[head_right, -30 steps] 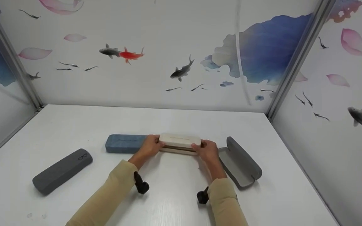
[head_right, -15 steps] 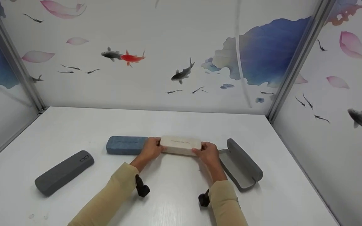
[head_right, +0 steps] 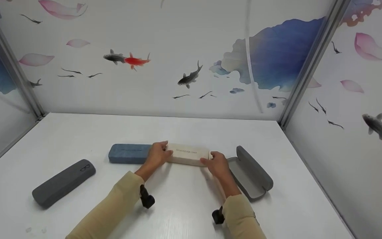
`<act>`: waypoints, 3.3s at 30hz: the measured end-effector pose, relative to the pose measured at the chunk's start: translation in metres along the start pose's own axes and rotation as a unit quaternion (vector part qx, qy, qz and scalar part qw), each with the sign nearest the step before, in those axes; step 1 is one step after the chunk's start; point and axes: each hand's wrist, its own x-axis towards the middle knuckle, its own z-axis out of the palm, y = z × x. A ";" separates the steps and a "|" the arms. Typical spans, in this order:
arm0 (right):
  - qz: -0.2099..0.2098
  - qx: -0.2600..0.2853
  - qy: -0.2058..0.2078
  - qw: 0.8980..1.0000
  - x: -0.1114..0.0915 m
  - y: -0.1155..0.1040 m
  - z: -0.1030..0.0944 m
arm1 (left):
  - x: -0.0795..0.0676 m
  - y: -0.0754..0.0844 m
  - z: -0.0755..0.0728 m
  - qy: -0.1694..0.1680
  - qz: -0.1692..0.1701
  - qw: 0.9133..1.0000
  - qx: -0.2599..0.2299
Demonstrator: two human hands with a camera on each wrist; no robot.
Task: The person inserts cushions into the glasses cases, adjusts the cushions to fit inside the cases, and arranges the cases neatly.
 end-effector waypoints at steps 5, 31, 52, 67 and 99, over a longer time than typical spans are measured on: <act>-0.015 0.014 0.016 1.000 -0.020 -0.009 -0.003 | -0.004 0.014 -0.003 0.028 0.035 0.999 0.011; 0.051 -0.027 0.040 0.998 -0.104 0.041 -0.067 | -0.028 0.069 0.093 -0.162 0.074 0.974 0.137; 0.158 -0.112 0.003 0.981 -0.107 0.055 -0.057 | -0.032 0.059 0.111 -0.156 0.105 0.955 0.228; 0.138 -0.100 0.014 0.985 -0.115 0.060 -0.070 | -0.028 0.063 0.108 -0.125 0.112 0.961 0.221; 0.181 0.156 0.186 0.953 -0.108 0.095 -0.105 | -0.009 0.077 0.148 -0.108 -0.044 0.989 -0.092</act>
